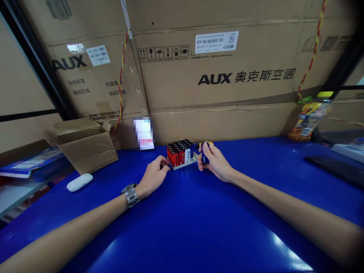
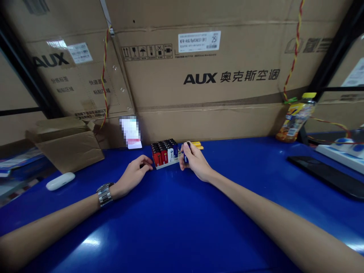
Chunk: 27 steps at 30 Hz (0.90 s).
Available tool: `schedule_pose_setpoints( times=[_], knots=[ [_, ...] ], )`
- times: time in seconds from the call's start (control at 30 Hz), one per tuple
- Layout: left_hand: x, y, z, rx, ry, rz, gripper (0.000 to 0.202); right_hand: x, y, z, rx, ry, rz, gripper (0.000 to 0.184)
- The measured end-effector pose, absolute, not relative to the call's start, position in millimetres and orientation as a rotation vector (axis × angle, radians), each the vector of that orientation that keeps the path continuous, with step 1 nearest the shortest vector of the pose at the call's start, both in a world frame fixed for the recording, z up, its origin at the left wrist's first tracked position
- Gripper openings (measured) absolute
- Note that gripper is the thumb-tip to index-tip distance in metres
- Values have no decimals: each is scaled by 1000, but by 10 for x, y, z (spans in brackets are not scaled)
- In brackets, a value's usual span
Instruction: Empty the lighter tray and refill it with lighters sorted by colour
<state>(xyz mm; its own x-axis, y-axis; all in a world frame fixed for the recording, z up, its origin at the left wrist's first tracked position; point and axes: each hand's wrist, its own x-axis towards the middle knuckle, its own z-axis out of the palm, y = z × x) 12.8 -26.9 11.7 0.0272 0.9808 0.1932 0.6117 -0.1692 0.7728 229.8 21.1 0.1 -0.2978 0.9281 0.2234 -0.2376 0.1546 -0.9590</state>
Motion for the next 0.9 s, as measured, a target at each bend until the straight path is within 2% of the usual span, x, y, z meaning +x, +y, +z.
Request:
schedule_pose_setpoints(
  times=[0.23,0.9],
  knots=[
    [116,-259,100,1837,1646,979,14,2325,229,64,-973,-1244,1635,56],
    [113,-253,87,1869,1651,968,15,2299,236,77,-1109,-1160,1563,42]
  ],
)
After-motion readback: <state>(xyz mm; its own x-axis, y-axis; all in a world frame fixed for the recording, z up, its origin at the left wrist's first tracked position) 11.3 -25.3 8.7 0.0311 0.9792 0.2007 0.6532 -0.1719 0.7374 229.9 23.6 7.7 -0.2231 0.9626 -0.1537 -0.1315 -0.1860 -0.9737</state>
